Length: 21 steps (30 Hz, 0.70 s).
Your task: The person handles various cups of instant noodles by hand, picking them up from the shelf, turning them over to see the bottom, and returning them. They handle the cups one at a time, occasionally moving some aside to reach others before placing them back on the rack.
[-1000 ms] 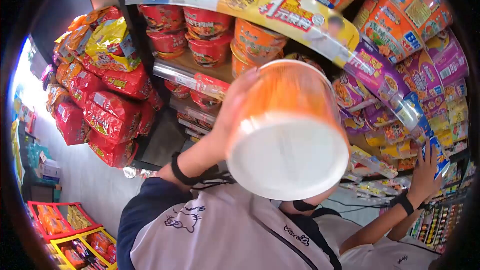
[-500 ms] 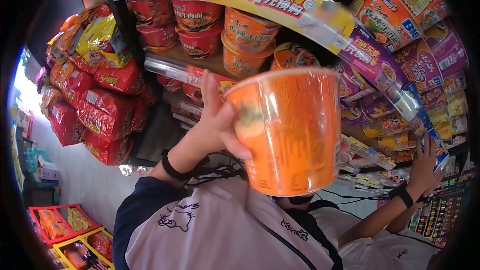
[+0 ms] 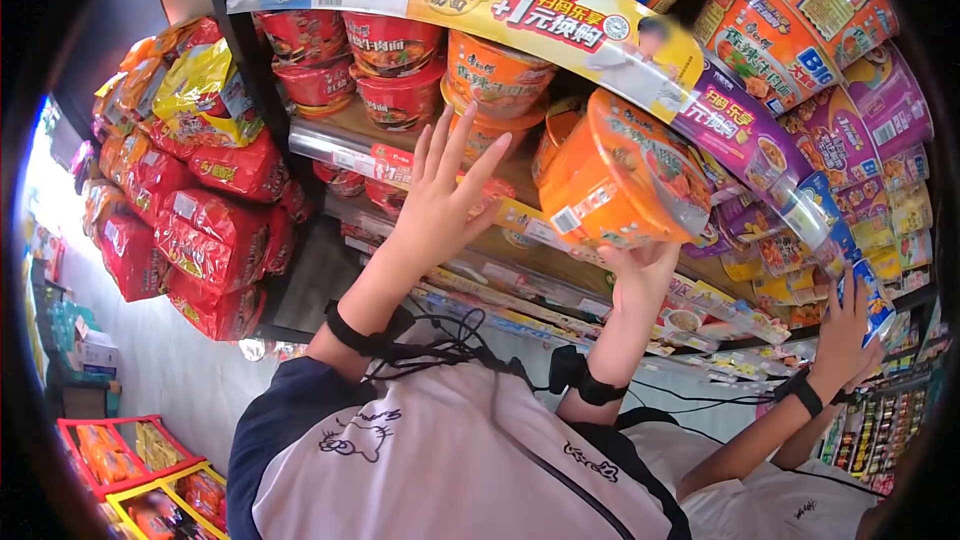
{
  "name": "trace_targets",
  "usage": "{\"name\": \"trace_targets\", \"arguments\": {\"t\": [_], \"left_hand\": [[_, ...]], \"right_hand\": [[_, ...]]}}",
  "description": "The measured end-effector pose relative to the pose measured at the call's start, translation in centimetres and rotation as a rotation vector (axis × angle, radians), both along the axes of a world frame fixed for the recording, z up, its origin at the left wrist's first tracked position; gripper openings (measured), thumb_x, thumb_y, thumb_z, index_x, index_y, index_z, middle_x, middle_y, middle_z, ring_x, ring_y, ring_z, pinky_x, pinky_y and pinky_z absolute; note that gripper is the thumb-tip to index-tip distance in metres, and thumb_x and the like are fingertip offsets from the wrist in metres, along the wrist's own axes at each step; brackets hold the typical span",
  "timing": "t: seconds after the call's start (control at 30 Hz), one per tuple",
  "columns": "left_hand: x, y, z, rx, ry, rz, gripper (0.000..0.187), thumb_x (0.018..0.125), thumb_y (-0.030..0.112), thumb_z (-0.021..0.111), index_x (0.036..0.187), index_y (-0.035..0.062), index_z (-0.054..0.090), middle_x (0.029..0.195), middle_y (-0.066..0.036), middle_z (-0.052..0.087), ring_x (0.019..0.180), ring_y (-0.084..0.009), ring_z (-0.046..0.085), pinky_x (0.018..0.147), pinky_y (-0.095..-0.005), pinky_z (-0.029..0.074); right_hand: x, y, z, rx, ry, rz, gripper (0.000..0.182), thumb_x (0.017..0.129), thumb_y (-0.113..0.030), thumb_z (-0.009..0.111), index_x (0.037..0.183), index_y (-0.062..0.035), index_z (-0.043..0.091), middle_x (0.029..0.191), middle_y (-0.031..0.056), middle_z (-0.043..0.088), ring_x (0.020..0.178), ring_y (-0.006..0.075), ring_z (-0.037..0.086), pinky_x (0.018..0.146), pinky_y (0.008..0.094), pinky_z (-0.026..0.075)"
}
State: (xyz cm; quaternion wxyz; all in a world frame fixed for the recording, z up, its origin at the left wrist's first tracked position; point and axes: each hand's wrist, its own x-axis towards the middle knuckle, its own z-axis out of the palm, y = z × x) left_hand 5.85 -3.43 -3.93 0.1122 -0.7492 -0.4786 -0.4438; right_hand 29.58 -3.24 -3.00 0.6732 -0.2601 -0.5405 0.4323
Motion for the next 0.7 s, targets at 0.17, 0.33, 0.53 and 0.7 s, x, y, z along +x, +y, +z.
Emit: {"name": "trace_targets", "arguments": {"t": [0.17,0.33,0.53,0.7], "left_hand": [[-0.1,0.1,0.2,-0.008,-0.030,0.003,0.078,0.067,0.017,0.071,0.137,0.0164,0.036,0.145,-0.022,0.019,0.132,-0.0424,0.022,0.105,-0.0528,0.024],[-0.7,0.9,0.9,-0.004,-0.139,-0.038,0.084,0.072,0.015,0.073,0.140,0.0078,0.025,0.145,-0.024,0.017,0.135,-0.0404,0.019,0.107,-0.0474,0.023],[-1.9,4.4,3.0,-0.108,-0.502,-0.111,0.099,0.073,0.010,0.074,0.143,0.0033,0.005,0.142,-0.026,0.025,0.134,-0.0346,0.024,0.107,-0.0421,0.025],[-1.3,7.5,4.3,-0.151,-0.582,-0.239,0.110,0.066,0.015,0.080,0.141,-0.0010,0.001,0.131,-0.025,0.040,0.116,-0.0308,0.049,0.092,-0.0363,0.044]], "right_hand": [[-1.8,4.0,1.4,0.120,-0.109,-0.133,0.083,0.064,0.003,0.077,0.132,-0.0039,0.030,0.130,0.0116,0.040,0.118,0.0203,0.042,0.100,0.0346,0.035],[-2.9,8.3,0.7,0.140,-0.253,-0.270,0.101,0.067,-0.011,0.080,0.142,0.0017,0.013,0.134,0.0161,0.037,0.119,0.0212,0.042,0.099,0.0314,0.035],[-3.3,7.6,2.2,0.122,-0.631,-0.576,0.093,0.068,-0.017,0.080,0.137,0.0014,0.020,0.124,0.0170,0.047,0.112,0.0195,0.048,0.092,0.0305,0.040],[-2.7,7.8,1.7,0.055,-0.607,-0.495,0.095,0.068,-0.020,0.080,0.137,0.0034,0.019,0.124,0.0193,0.047,0.111,0.0225,0.049,0.092,0.0315,0.040]]}}
